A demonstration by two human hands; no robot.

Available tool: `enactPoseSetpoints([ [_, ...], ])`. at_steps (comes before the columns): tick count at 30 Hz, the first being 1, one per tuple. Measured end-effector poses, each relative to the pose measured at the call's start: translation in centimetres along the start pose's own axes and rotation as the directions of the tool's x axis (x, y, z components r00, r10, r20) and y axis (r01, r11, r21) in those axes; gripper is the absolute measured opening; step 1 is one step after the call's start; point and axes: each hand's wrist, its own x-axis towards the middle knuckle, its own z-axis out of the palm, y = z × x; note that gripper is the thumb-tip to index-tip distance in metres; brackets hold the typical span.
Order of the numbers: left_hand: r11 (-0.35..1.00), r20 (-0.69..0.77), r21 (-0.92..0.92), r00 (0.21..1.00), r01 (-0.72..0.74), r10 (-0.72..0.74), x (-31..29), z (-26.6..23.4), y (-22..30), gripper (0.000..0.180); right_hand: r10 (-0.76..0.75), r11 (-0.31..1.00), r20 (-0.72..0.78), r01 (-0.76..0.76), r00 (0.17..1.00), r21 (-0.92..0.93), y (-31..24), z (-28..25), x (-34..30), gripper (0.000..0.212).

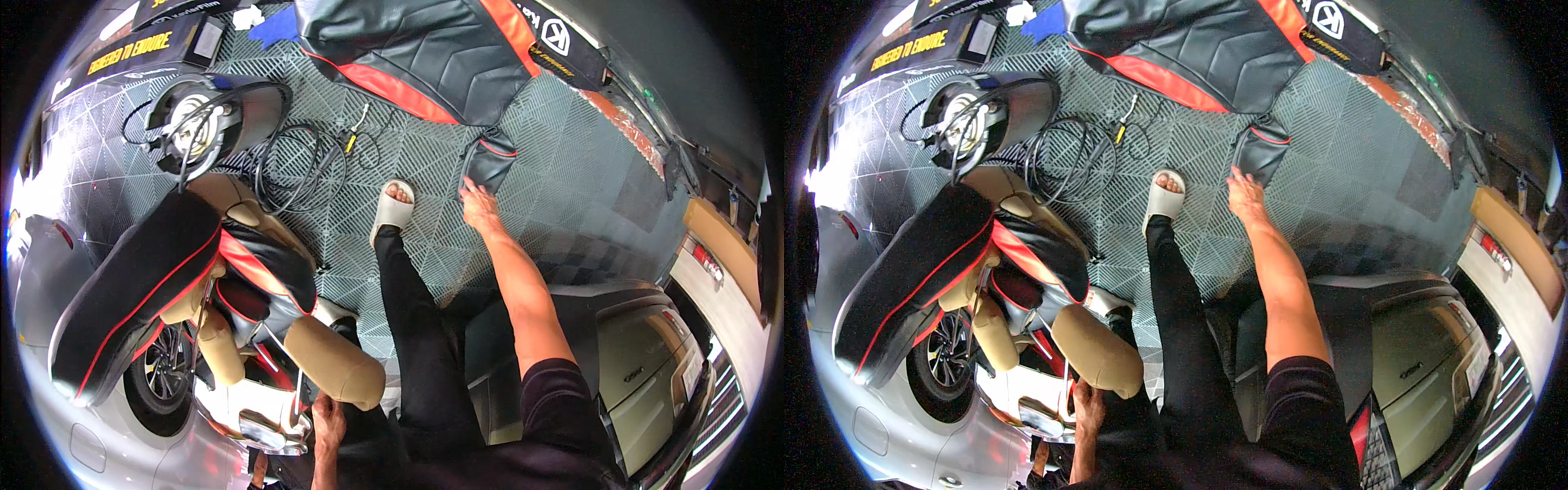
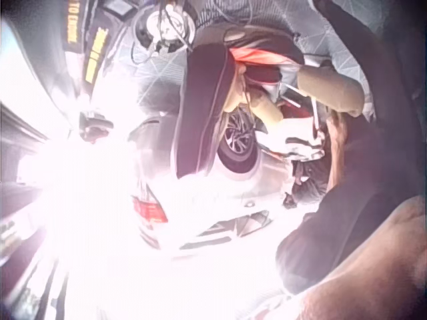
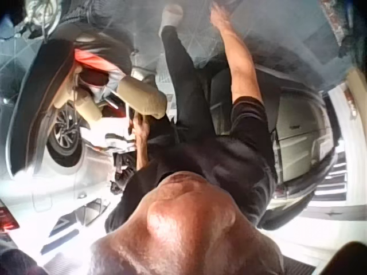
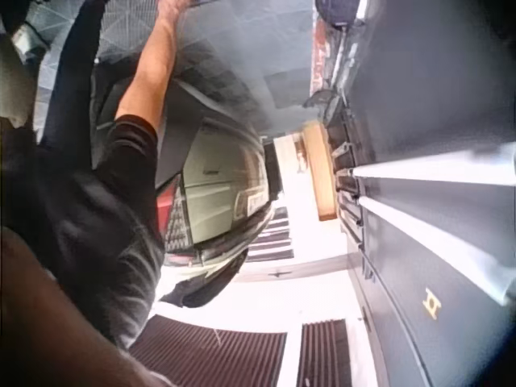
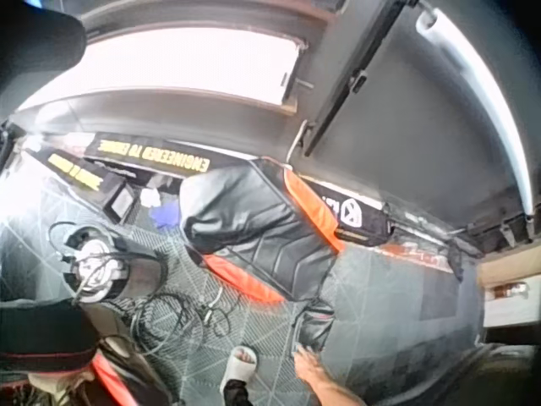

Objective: The person installs black and red seat covers onto car seats. They place the covers over the headrests, pull the fabric over the cushions, and secure the covers using elastic straps and metal rods.

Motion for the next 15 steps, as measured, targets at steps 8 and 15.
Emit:
enactPoseSetpoints([
  [8,0.991,0.057,0.055,0.991,0.12,-0.123,3.6,2.5,0.1,0.038,0.026,0.988,-0.012,-0.027,1.0,-0.151,2.9,1.4,11.9,0.055],
  [15,0.993,0.14,-0.003,0.983,0.117,-0.116,3.6,5.2,1.3,0.038,0.042,0.969,-0.24,-0.098,0.97,-0.229,8.7,3.7,11.5,0.027],
])
